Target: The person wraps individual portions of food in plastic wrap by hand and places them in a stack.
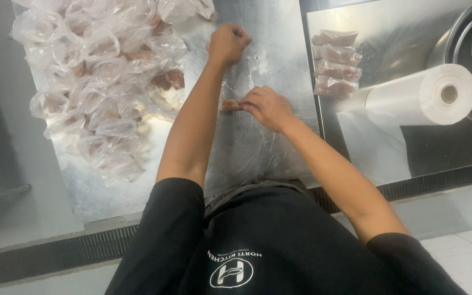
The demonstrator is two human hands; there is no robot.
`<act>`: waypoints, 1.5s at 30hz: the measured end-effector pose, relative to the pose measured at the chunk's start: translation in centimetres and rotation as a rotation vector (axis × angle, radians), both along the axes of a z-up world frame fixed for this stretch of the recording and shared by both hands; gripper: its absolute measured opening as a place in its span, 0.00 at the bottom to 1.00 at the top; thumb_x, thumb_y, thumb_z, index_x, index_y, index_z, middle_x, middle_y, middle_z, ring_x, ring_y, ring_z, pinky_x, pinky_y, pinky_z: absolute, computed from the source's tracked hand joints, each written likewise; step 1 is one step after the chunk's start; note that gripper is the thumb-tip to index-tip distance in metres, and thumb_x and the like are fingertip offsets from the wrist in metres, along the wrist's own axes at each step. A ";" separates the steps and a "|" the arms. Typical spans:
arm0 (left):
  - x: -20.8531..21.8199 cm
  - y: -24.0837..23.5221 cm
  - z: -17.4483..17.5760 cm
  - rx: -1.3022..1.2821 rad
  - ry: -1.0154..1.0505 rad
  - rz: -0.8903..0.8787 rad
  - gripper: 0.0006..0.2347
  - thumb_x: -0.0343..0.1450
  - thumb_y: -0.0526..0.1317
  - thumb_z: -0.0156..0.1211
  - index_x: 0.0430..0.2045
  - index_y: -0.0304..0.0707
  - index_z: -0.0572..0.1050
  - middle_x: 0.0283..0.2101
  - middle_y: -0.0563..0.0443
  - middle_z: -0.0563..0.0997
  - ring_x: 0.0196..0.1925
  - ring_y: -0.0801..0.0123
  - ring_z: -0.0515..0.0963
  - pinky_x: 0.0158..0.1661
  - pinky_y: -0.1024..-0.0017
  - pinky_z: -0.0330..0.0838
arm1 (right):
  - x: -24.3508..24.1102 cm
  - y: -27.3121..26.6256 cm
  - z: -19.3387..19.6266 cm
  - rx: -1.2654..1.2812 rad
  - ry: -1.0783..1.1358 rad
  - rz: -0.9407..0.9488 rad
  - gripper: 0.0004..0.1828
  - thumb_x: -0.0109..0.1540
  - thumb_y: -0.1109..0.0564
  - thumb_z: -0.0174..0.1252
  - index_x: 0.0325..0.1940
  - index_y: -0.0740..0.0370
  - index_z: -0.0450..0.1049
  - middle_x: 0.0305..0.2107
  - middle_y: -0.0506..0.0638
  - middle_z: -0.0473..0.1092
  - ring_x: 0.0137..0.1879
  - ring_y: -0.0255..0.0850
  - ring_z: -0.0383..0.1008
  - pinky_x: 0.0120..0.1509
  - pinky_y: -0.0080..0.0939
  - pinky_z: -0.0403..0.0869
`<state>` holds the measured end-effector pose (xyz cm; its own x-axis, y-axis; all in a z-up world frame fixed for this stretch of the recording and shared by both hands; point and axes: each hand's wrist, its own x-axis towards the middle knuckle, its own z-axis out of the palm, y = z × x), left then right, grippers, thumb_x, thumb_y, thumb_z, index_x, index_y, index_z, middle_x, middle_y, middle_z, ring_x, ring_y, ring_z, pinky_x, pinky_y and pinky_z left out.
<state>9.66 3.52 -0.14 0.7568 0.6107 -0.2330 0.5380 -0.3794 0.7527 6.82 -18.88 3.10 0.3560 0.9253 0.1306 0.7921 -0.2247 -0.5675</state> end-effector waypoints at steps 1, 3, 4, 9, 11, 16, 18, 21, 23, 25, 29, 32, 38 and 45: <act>0.1 0.6 0.2 0.034 -0.001 -0.005 0.11 0.65 0.52 0.68 0.31 0.49 0.82 0.34 0.56 0.85 0.41 0.63 0.83 0.51 0.54 0.65 | 0.1 0.1 0.1 -0.016 0.009 -0.003 0.07 0.66 0.52 0.60 0.46 0.51 0.80 0.42 0.43 0.74 0.52 0.45 0.74 0.52 0.45 0.74; 0.1 1.3 0.7 0.095 -0.001 -0.016 0.13 0.66 0.54 0.66 0.31 0.47 0.82 0.33 0.55 0.87 0.39 0.63 0.84 0.52 0.51 0.63 | 0.3 0.1 0.4 -0.053 0.030 -0.009 0.08 0.66 0.51 0.60 0.46 0.51 0.81 0.41 0.43 0.73 0.50 0.44 0.74 0.51 0.45 0.74; 0.2 1.3 0.9 0.144 0.106 -0.104 0.16 0.66 0.58 0.66 0.30 0.47 0.82 0.34 0.53 0.86 0.41 0.62 0.83 0.54 0.50 0.62 | 0.3 -0.1 0.5 -0.048 0.029 -0.008 0.08 0.66 0.51 0.60 0.46 0.51 0.81 0.41 0.43 0.74 0.50 0.44 0.74 0.51 0.45 0.74; 1.4 0.2 1.4 0.492 0.313 -0.376 0.25 0.60 0.67 0.69 0.26 0.42 0.83 0.37 0.45 0.83 0.45 0.49 0.78 0.50 0.35 0.59 | 0.6 0.2 0.5 -0.063 0.032 0.013 0.08 0.65 0.51 0.61 0.46 0.51 0.81 0.41 0.43 0.74 0.50 0.45 0.74 0.50 0.46 0.74; 2.2 -0.5 0.9 0.360 0.367 -0.305 0.13 0.62 0.51 0.65 0.27 0.43 0.83 0.38 0.45 0.85 0.44 0.51 0.81 0.52 0.43 0.62 | 0.6 0.3 0.5 -0.072 0.013 0.025 0.08 0.65 0.51 0.61 0.46 0.51 0.81 0.41 0.44 0.74 0.50 0.46 0.74 0.50 0.47 0.74; 1.4 -1.1 -0.1 0.301 0.058 0.049 0.12 0.63 0.52 0.68 0.27 0.45 0.83 0.40 0.46 0.84 0.46 0.53 0.81 0.52 0.46 0.61 | 1.0 0.0 0.3 -0.029 0.069 0.026 0.08 0.66 0.53 0.60 0.48 0.52 0.80 0.42 0.45 0.74 0.50 0.46 0.74 0.53 0.47 0.74; -1.3 -1.0 0.1 0.545 -0.346 0.171 0.13 0.61 0.50 0.73 0.27 0.42 0.82 0.41 0.41 0.81 0.44 0.48 0.78 0.44 0.46 0.63 | 1.0 -0.1 0.0 -0.041 0.090 0.024 0.08 0.66 0.52 0.60 0.46 0.52 0.80 0.41 0.45 0.74 0.51 0.46 0.74 0.53 0.47 0.74; -7.4 -0.3 1.3 0.193 -0.399 -0.196 0.15 0.73 0.51 0.72 0.39 0.41 0.77 0.44 0.47 0.78 0.47 0.57 0.79 0.52 0.61 0.74 | 1.2 0.0 -0.3 -0.065 0.083 0.021 0.08 0.66 0.52 0.60 0.46 0.53 0.80 0.43 0.46 0.73 0.51 0.47 0.74 0.53 0.47 0.73; -11.9 -1.2 2.0 0.464 -0.550 -0.483 0.16 0.64 0.47 0.77 0.37 0.42 0.79 0.46 0.43 0.77 0.52 0.51 0.76 0.51 0.60 0.72 | 1.6 0.1 -0.3 -0.085 0.086 0.022 0.08 0.66 0.52 0.60 0.47 0.54 0.79 0.44 0.47 0.73 0.52 0.47 0.74 0.54 0.47 0.73; -15.0 -2.4 2.2 0.314 -0.463 -0.604 0.19 0.58 0.46 0.76 0.37 0.36 0.79 0.44 0.42 0.79 0.46 0.51 0.76 0.46 0.58 0.73 | 1.5 0.1 -0.3 -0.082 0.089 0.028 0.09 0.66 0.52 0.60 0.48 0.53 0.79 0.44 0.48 0.73 0.51 0.47 0.74 0.54 0.47 0.73; -17.5 -4.0 1.8 0.357 -0.402 -0.535 0.10 0.67 0.39 0.69 0.39 0.41 0.80 0.44 0.48 0.81 0.49 0.54 0.77 0.50 0.60 0.72 | 0.7 -0.4 -0.1 0.077 0.047 0.001 0.15 0.63 0.50 0.63 0.52 0.55 0.77 0.47 0.51 0.72 0.50 0.48 0.75 0.50 0.46 0.74; -17.5 -4.5 1.5 0.443 -0.390 -0.480 0.07 0.69 0.38 0.67 0.38 0.38 0.79 0.41 0.48 0.81 0.48 0.52 0.77 0.49 0.59 0.70 | 0.4 -0.7 0.1 0.066 -0.003 -0.016 0.13 0.64 0.50 0.64 0.51 0.54 0.78 0.43 0.49 0.73 0.48 0.46 0.75 0.48 0.45 0.74; -18.6 -6.1 1.2 0.382 -0.424 -0.354 0.04 0.71 0.38 0.65 0.35 0.40 0.79 0.38 0.46 0.79 0.43 0.53 0.75 0.45 0.60 0.70 | -0.1 -1.5 -0.2 0.030 0.025 0.002 0.08 0.66 0.51 0.63 0.48 0.51 0.80 0.41 0.48 0.74 0.46 0.44 0.76 0.48 0.43 0.74; -17.6 -7.2 0.3 0.456 -0.315 -0.121 0.04 0.69 0.37 0.68 0.33 0.41 0.81 0.35 0.50 0.78 0.40 0.54 0.75 0.40 0.58 0.68 | -1.2 -1.2 -0.7 0.109 0.051 -0.162 0.07 0.69 0.53 0.61 0.50 0.50 0.79 0.49 0.47 0.72 0.49 0.42 0.77 0.49 0.43 0.75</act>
